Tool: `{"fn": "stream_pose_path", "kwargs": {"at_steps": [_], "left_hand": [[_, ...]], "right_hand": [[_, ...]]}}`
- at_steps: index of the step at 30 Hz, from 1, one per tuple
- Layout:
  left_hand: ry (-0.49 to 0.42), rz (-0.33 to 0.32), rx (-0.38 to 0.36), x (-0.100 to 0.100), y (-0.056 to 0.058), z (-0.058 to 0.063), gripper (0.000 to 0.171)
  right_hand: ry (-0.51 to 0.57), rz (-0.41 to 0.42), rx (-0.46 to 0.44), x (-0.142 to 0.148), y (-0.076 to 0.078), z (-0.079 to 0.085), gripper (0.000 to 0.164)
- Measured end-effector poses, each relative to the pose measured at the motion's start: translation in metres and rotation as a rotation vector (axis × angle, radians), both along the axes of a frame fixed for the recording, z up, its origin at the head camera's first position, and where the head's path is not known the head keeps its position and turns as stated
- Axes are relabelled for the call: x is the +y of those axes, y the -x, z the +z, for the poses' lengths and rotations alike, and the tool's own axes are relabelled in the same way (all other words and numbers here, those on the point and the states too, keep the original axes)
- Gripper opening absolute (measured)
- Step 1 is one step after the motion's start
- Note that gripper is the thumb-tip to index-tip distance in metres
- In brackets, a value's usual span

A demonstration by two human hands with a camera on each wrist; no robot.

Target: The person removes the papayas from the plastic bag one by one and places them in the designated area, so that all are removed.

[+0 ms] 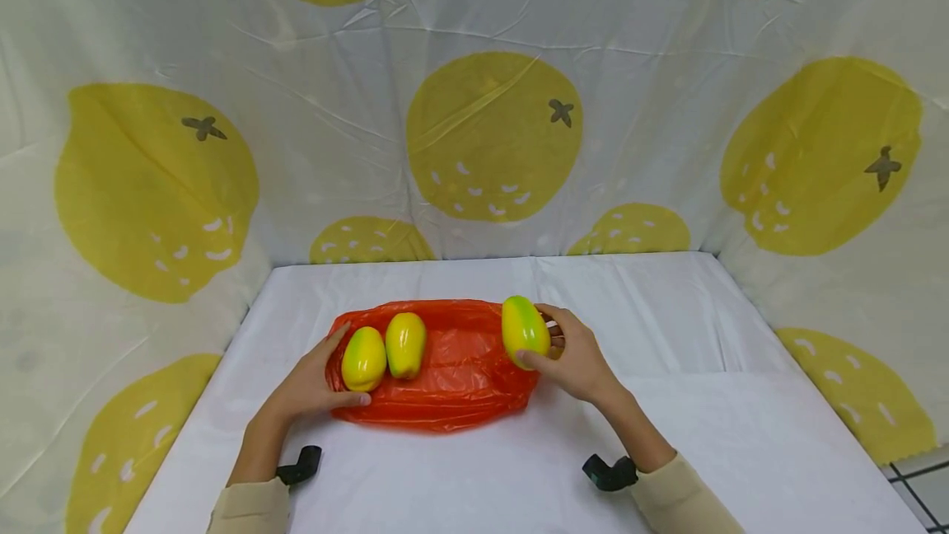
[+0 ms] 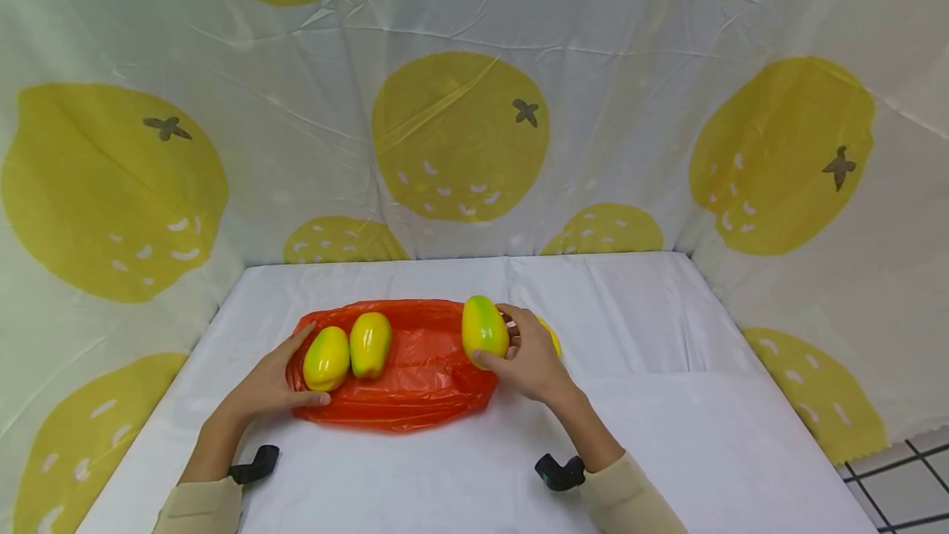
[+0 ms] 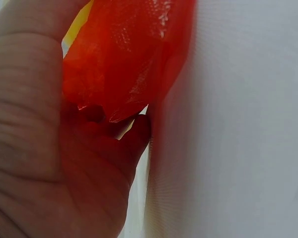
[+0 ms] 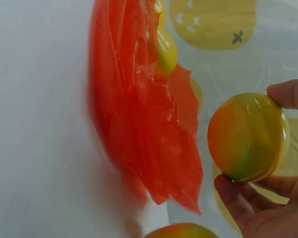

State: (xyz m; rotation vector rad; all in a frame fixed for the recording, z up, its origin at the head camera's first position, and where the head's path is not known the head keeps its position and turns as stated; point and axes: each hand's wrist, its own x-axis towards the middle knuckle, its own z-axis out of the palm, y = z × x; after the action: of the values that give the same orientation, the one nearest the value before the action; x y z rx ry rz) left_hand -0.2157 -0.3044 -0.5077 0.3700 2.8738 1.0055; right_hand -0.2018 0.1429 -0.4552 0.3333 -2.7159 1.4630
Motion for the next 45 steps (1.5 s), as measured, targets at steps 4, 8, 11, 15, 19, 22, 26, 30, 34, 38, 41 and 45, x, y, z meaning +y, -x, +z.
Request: {"fn": "stream_pose_path", "kwargs": {"at_steps": [4, 8, 11, 15, 19, 22, 26, 30, 34, 38, 41, 45], "left_hand": [[0.0, 0.002, 0.0, 0.001, -0.001, -0.001, 0.129], [0.002, 0.006, -0.008, 0.001, -0.002, -0.001, 0.129], [0.001, 0.009, -0.014, 0.001, -0.003, -0.002, 0.129], [0.004, 0.013, -0.009, 0.001, -0.002, -0.003, 0.13], [0.015, 0.011, 0.003, 0.0, -0.001, -0.006, 0.13], [0.018, 0.008, 0.004, 0.001, -0.001, -0.006, 0.131], [0.012, 0.006, 0.005, 0.001, -0.001, -0.004, 0.131], [0.009, 0.0, 0.009, 0.001, -0.001, -0.002, 0.131], [0.005, -0.003, 0.01, 0.001, -0.001, -0.003, 0.131], [0.002, -0.001, 0.009, 0.001, -0.001, -0.003, 0.131], [0.002, 0.003, 0.003, 0.001, -0.001, -0.003, 0.131], [-0.003, 0.011, -0.001, 0.001, -0.001, -0.003, 0.131]], "right_hand": [[-0.012, -0.013, 0.002, 0.008, 0.002, 0.0, 0.078], [-0.009, -0.019, 0.004, 0.018, 0.003, -0.001, 0.077], [0.001, -0.025, 0.008, 0.024, 0.002, -0.001, 0.076], [0.002, -0.032, 0.03, 0.031, 0.002, 0.001, 0.075], [-0.015, -0.051, 0.044, 0.038, 0.003, 0.004, 0.077], [-0.025, -0.071, 0.034, 0.044, 0.003, 0.005, 0.077], [-0.041, -0.091, 0.025, 0.05, 0.003, 0.004, 0.078], [-0.046, -0.106, 0.018, 0.056, 0.002, 0.003, 0.08], [-0.048, -0.119, 0.029, 0.063, 0.001, 0.002, 0.08], [-0.058, -0.132, 0.039, 0.072, 0.0, 0.0, 0.079], [-0.067, -0.144, 0.036, 0.08, 0.0, -0.001, 0.079], [-0.068, -0.162, 0.034, 0.089, -0.001, -0.001, 0.079]]}}
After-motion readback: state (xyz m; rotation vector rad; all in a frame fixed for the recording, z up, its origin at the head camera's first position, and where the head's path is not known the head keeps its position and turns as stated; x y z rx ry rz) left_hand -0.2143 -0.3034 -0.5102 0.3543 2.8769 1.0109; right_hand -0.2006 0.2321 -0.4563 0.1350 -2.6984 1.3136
